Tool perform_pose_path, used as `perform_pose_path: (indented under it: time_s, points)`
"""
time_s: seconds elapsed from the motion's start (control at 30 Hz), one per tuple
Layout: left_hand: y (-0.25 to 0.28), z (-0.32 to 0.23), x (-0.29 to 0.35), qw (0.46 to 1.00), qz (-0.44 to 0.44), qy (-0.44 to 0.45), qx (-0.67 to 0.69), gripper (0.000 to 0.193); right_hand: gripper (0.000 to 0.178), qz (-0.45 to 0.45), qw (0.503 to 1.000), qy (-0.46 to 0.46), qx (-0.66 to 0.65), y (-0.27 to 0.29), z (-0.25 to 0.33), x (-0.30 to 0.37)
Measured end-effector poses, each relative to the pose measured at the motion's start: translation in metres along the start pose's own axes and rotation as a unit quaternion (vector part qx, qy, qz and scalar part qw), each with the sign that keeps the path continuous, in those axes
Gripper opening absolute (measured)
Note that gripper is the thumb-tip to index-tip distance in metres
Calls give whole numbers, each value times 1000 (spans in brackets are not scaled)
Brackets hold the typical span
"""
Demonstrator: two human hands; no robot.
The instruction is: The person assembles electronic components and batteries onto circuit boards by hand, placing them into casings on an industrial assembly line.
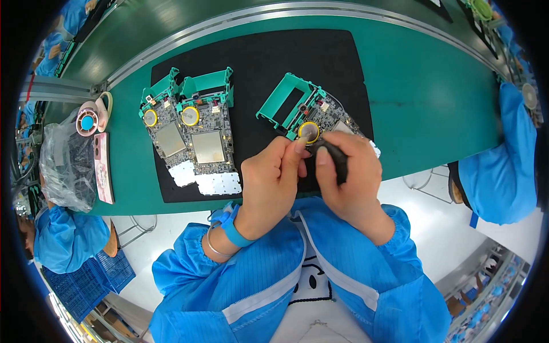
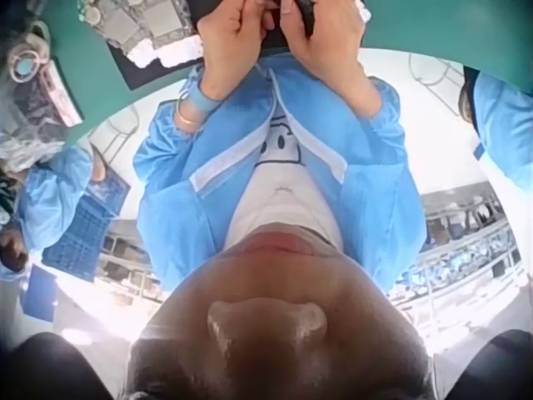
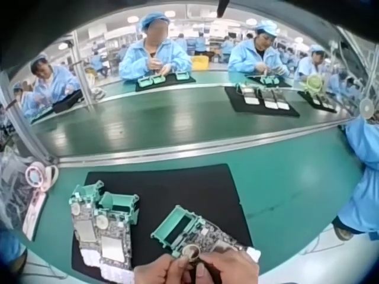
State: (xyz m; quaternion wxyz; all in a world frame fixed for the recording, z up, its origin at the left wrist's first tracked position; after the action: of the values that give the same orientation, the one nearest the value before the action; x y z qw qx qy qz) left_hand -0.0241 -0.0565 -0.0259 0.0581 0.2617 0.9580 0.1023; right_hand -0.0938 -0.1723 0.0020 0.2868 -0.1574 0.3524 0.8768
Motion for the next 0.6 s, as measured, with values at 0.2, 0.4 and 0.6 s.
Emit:
perform_pose_path:
  time_s: [0.2, 0.4, 0.6]
  points:
    - [1, 0, -1, 1000, 1, -18, -9, 23, 19, -6, 999, 15, 31, -7, 3, 1]
    - [1, 1, 0, 1000, 0, -16, 0, 23, 19, -13, 1000, 4, 15, -9, 2, 1]
    - [1, 1, -3, 1000, 1, -8, 7, 24, 19, -15, 1000, 5, 23, -12, 1, 1]
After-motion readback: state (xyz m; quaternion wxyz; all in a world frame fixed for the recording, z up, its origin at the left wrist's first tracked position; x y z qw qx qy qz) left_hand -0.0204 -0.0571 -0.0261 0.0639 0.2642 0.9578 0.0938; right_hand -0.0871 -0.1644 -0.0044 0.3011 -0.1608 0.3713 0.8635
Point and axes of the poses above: each hand's wrist, its own x-axis away from the middle knuckle, its own y-axis out of the back of the hand, z = x × y, the point moved 5 cm from there along -x, towards the middle knuckle, and after that the axes turned 8 degrees about -y, right-handed, at the moved point
